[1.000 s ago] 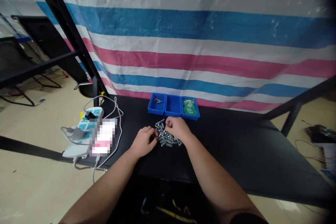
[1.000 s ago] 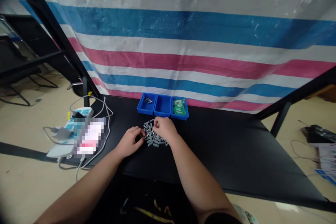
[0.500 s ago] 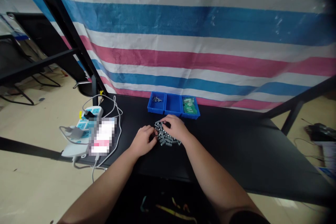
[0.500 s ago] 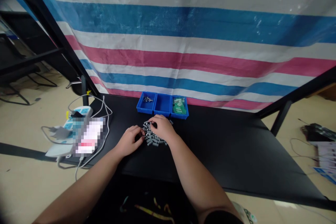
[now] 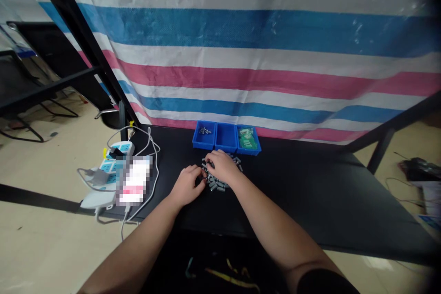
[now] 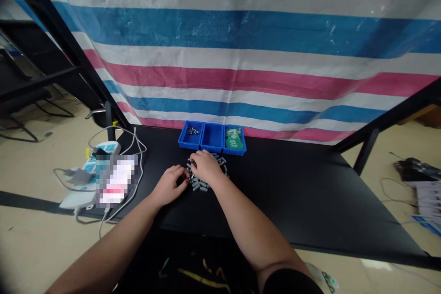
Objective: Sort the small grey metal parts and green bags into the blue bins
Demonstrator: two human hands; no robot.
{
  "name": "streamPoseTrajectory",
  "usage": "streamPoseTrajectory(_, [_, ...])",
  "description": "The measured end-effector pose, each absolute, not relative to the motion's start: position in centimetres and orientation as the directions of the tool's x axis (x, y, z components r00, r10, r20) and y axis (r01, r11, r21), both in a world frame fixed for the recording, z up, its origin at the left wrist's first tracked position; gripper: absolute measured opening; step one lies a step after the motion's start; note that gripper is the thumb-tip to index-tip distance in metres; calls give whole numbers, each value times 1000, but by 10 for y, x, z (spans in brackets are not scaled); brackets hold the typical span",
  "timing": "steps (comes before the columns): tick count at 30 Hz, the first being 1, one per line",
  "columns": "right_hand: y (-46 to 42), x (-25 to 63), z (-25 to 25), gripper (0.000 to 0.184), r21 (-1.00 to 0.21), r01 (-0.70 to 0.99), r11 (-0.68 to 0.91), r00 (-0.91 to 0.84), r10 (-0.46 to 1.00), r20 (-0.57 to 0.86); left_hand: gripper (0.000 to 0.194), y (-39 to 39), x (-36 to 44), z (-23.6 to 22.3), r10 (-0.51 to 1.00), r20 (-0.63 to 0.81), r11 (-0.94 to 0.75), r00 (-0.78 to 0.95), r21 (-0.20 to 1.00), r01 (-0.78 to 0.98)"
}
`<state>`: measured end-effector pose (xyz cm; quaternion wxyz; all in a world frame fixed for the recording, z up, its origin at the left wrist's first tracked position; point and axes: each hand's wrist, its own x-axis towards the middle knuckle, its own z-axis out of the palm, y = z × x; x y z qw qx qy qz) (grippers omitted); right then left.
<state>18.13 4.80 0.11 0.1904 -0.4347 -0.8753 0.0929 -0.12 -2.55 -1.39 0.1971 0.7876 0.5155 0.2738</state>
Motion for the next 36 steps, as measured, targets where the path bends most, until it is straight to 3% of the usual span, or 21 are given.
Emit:
streamPoseTrajectory(14, [52, 180, -3, 18, -354, 712, 607, -557, 795, 242, 7, -26, -1, -12, 920, 231, -390, 316, 585, 711])
streamPoseTrajectory(17, [52, 184, -2, 18, -457, 675, 579, -481, 815, 321, 8, -25, -1, -13, 922, 230, -388, 313, 588, 710])
streamPoseTrajectory(21, [56, 199, 0, 9, -685, 501, 529, -338, 848, 408, 8, -26, -1, -14, 923, 228, -385, 311, 587, 712])
streamPoseTrajectory(28, [61, 220, -8, 5, -817, 423, 391, -461, 869, 177, 8, -26, 0, -12, 924, 222, -382, 312, 593, 709])
streamPoseTrajectory(30, [62, 214, -9, 10, -886, 282, 369, -354, 898, 262, 7, -26, 0, -12, 924, 222, -382, 312, 592, 709])
streamPoseTrajectory(33, [65, 201, -7, 39, -913, 39, 407, -134, 907, 399, 8, -26, 0, -11, 924, 220, -382, 314, 594, 708])
streamPoseTrajectory(36, [63, 197, -4, 36, -871, 121, 476, -140, 877, 459, 8, -26, 0, -11, 924, 219, -381, 313, 595, 707])
